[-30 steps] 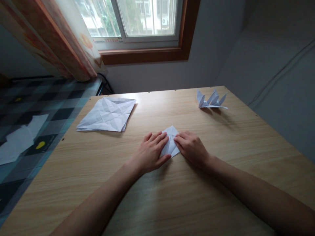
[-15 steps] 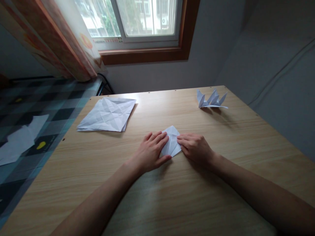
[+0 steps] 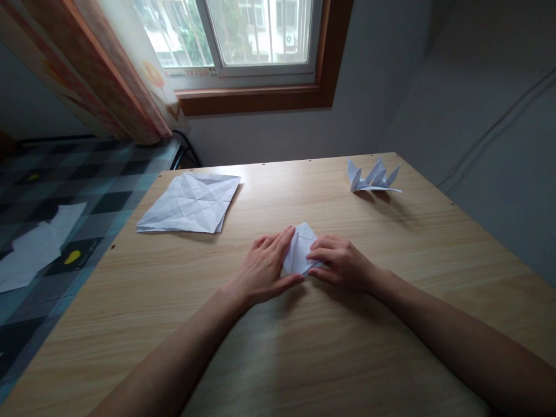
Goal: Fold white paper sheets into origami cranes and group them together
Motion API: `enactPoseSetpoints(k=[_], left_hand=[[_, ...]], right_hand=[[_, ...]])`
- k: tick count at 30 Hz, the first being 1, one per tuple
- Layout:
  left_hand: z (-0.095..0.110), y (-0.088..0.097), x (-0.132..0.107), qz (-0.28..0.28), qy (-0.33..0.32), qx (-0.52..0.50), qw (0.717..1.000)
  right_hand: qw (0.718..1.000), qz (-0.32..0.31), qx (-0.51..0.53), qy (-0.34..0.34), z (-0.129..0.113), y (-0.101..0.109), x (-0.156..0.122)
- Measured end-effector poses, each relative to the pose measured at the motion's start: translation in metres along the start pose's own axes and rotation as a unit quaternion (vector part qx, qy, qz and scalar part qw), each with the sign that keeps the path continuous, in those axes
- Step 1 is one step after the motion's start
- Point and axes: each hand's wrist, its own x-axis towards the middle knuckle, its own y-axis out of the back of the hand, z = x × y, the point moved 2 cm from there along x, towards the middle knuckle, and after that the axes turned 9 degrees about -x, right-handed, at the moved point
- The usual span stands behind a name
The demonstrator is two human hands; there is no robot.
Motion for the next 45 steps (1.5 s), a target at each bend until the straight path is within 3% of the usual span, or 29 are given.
enactPoseSetpoints(k=[5,14,27,31,35,38,40,43,45], left_hand=[[-0.004,0.0,-0.001,0.027,0.02,-0.041,0.999],[-0.006,0.008,-0.002,0.074,0.034,-0.106,0.991],[-0.003,0.004,-0.001,0.085,-0.035,-0.014,0.996],[0.0,0.004,-0.001,0.097,-0.056,0.013,0.994],[0.0,0.003,-0.001,0.141,-0.078,0.041,0.986],[0.001,0.002,-0.001,0.17,-0.078,0.08,0.979],[0.003,0.003,-0.002,0.187,-0.085,0.106,0.973],[0.007,0.003,-0.002,0.197,-0.117,0.124,0.966],[0.009,0.003,-0.003,0.199,-0.136,0.127,0.962]], right_hand=[[0.997,-0.044,-0.038,0.058,0.002,0.004,-0.002],[0.996,-0.052,-0.018,0.066,0.006,0.007,-0.005],[0.98,-0.031,-0.17,0.097,0.012,0.013,-0.004],[0.986,0.022,-0.158,0.053,0.01,0.012,-0.003],[0.983,0.114,-0.142,0.018,0.007,0.014,-0.002],[0.956,0.222,-0.191,-0.025,0.0,0.018,-0.002],[0.941,0.25,-0.226,-0.014,-0.009,0.018,0.0],[0.956,0.161,-0.241,0.041,-0.021,0.01,0.005],[0.965,0.107,-0.24,0.029,-0.025,0.002,0.007]])
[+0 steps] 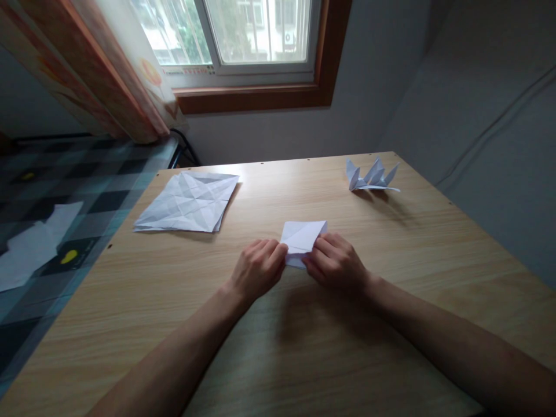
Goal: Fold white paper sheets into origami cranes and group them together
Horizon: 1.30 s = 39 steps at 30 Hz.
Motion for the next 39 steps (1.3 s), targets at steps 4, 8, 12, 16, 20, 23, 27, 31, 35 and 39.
enactPoseSetpoints(k=[4,8,12,16,20,23,27,31,35,39], left_hand=[[0.004,0.001,0.001,0.007,-0.034,0.005,0.999],[0.01,0.004,0.003,0.009,-0.108,0.018,0.994],[0.014,0.006,0.003,0.023,-0.154,0.037,0.987],[0.015,0.008,0.003,0.064,-0.176,0.061,0.98],[0.013,0.009,0.004,0.054,-0.166,0.065,0.982],[0.009,0.008,0.002,0.003,-0.14,0.048,0.989],[0.002,0.01,0.0,-0.062,-0.105,0.045,0.992],[-0.001,0.01,0.001,-0.121,-0.086,0.04,0.988],[-0.004,0.011,0.001,-0.089,-0.101,0.043,0.99],[-0.008,0.01,0.0,-0.068,-0.101,-0.025,0.992]], right_hand=[[0.994,-0.093,0.035,-0.045,-0.004,-0.013,-0.002],[0.979,-0.186,0.081,-0.01,-0.005,-0.022,0.0],[0.971,-0.199,0.128,-0.018,-0.003,-0.028,0.007],[0.959,-0.198,0.202,-0.007,-0.001,-0.032,0.009],[0.959,-0.185,0.216,-0.001,0.005,-0.031,0.003],[0.965,-0.16,0.209,0.005,0.013,-0.026,-0.003],[0.948,-0.178,0.264,-0.004,0.025,-0.017,-0.006],[0.933,-0.181,0.309,-0.036,0.034,-0.012,-0.008],[0.922,-0.166,0.345,-0.057,0.037,-0.012,-0.01],[0.9,-0.178,0.391,-0.072,0.037,-0.01,-0.009]])
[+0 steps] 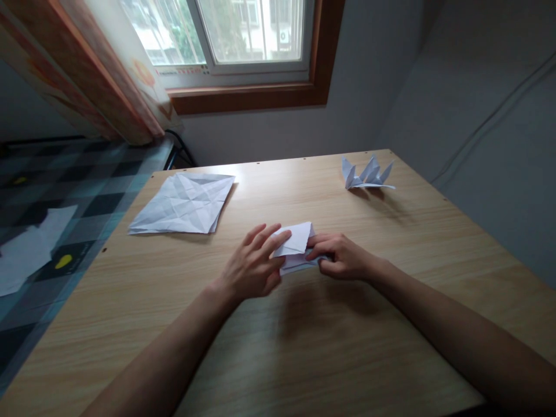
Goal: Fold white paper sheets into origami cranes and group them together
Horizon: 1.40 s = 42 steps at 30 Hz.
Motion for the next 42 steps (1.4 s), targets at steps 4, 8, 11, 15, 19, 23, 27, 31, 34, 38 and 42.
enactPoseSetpoints(k=[4,8,11,15,19,23,27,31,34,38,42], left_hand=[[-0.001,0.002,0.001,0.048,-0.005,-0.061,0.997],[0.0,0.002,0.004,0.084,0.012,-0.061,0.995],[0.002,-0.002,0.004,0.099,0.03,-0.05,0.993],[0.001,-0.009,0.003,0.106,0.06,-0.033,0.992],[-0.003,-0.013,0.002,0.102,0.1,-0.055,0.988],[-0.007,-0.017,0.001,0.083,0.134,-0.075,0.985],[-0.01,-0.02,0.0,0.081,0.16,-0.097,0.979],[-0.013,-0.022,-0.001,0.111,0.204,-0.136,0.963],[-0.016,-0.024,-0.001,0.121,0.257,-0.166,0.944],[-0.02,-0.023,0.0,0.115,0.287,-0.177,0.934],[-0.021,-0.021,-0.001,0.123,0.288,-0.165,0.935]], right_hand=[[1.0,-0.017,0.025,0.001,-0.004,0.002,0.0],[1.0,-0.02,0.02,-0.002,-0.005,0.0,-0.001],[1.0,-0.004,0.001,-0.004,-0.004,-0.003,-0.001],[1.0,0.003,-0.021,-0.002,-0.005,-0.008,-0.002],[0.999,-0.011,-0.032,-0.025,-0.006,-0.009,-0.002],[0.999,-0.015,-0.037,-0.01,-0.009,-0.009,-0.001],[0.996,-0.01,-0.082,0.035,-0.011,-0.012,-0.002],[0.988,-0.013,-0.125,0.087,-0.013,-0.016,-0.003],[0.986,-0.012,-0.127,0.111,-0.015,-0.016,-0.002],[0.984,-0.013,-0.133,0.118,-0.015,-0.016,-0.001],[0.983,-0.007,-0.136,0.123,-0.015,-0.017,-0.002]])
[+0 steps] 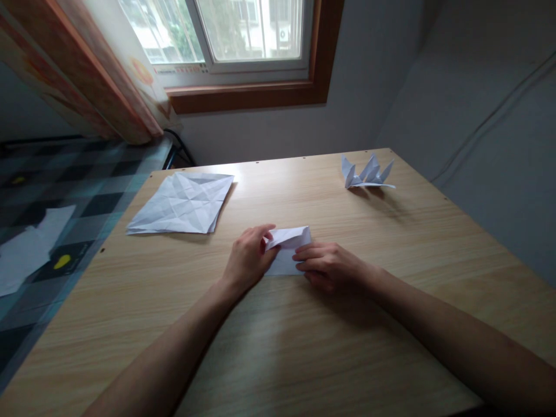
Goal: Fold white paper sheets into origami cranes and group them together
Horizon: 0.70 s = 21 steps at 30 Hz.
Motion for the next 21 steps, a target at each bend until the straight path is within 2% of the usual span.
enactPoseSetpoints(k=[7,10,16,21], left_hand=[[0.01,0.002,-0.001,0.0,-0.088,0.058,0.994],[0.012,0.003,-0.001,-0.001,-0.075,0.056,0.996],[0.009,0.005,0.0,0.032,-0.003,0.042,0.999],[0.013,0.007,0.002,0.019,-0.022,0.061,0.998]], right_hand=[[1.0,-0.016,0.002,-0.011,-0.001,0.001,0.0],[1.0,-0.015,0.0,-0.006,-0.003,0.002,0.002],[1.0,-0.015,-0.003,0.019,-0.006,0.002,0.004],[0.998,-0.054,-0.035,0.021,-0.009,0.001,0.005]])
